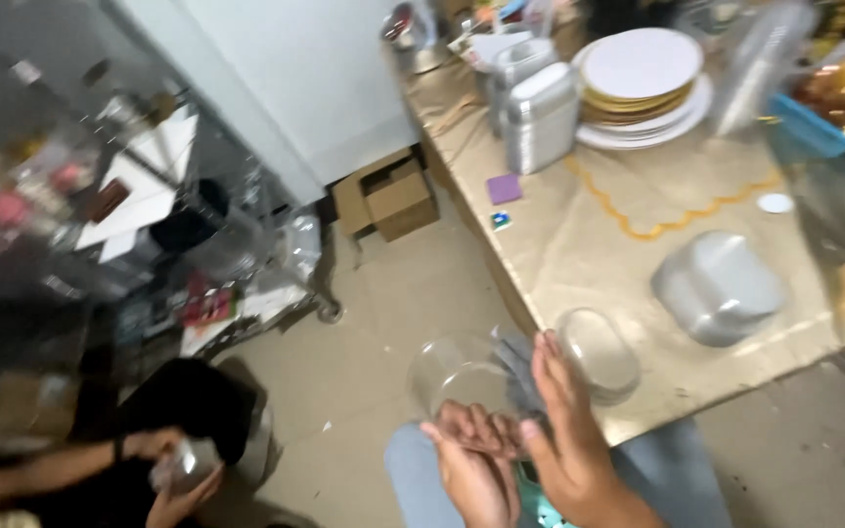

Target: Wiping and cleaning plastic food containers with a cloth.

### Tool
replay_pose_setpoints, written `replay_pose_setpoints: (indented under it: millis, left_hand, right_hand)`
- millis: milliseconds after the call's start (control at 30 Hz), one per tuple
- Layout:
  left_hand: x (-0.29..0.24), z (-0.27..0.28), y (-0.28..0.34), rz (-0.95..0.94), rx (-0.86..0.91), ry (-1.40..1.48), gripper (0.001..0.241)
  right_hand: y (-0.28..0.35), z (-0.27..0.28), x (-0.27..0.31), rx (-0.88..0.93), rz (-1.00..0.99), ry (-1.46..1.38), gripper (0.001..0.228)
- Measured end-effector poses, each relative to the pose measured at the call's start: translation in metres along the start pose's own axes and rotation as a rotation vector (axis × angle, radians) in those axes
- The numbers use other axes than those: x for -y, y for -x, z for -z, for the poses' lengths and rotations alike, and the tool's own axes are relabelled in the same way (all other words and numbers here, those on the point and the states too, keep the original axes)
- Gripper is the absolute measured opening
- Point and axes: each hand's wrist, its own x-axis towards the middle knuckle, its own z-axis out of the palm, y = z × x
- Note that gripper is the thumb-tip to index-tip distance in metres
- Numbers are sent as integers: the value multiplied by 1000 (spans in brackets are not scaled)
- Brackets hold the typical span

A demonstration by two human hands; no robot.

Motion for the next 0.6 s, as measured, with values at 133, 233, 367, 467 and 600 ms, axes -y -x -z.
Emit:
replay_pose_setpoints:
  millis: [133, 233, 367, 467, 600]
  left_hand:
    - [13, 4, -2, -104, -151, -125, 53]
    - [23, 22, -7, -125, -188, -149, 52]
    - [33, 60, -13, -64, 47, -396, 65]
    - [25, 42, -22, 84, -182, -162, 51]
    - [3, 17, -15, 220, -474, -254, 48]
  right_hand:
    - [-15, 10, 3, 116, 13, 100, 82]
    - [-18, 11, 1, 153, 41, 195, 87]
    - [-2, -6, -1, 229, 57, 205, 96]
    - [14, -8, -6, 298, 82, 125, 90]
    - [27, -1, -12, 326, 76, 154, 59]
